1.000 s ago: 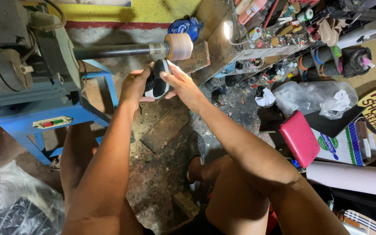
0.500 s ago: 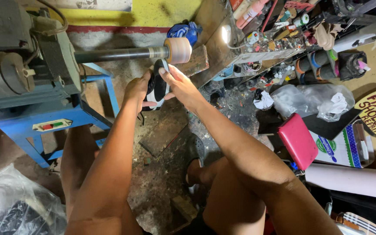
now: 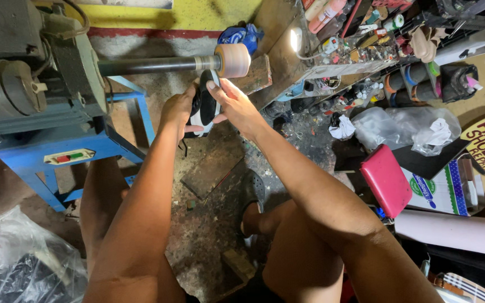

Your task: The person holds a black and white slip-on shoe and presses its sole against a rotating grinding wheel. They rotate the shoe to grind different sections of the sole, including the edges and the bottom surface, while seated on the floor.

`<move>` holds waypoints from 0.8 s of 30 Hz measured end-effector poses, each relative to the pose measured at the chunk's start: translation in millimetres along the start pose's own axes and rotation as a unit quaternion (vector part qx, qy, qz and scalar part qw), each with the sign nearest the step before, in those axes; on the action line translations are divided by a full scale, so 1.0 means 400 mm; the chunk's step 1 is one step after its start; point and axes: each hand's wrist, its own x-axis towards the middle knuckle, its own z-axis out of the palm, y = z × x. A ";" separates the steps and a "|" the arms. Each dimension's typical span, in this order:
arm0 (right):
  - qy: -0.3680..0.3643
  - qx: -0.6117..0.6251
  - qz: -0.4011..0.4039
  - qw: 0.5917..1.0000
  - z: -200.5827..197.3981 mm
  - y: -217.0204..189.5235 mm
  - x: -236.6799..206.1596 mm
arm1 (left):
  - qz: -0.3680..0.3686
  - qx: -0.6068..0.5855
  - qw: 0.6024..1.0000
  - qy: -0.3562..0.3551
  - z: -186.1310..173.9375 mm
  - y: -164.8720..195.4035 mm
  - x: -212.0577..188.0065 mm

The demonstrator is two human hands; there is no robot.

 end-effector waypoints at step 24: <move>-0.047 0.116 -0.016 0.992 -0.025 0.021 -0.012 | 0.142 0.007 0.989 0.025 -0.007 -0.021 -0.010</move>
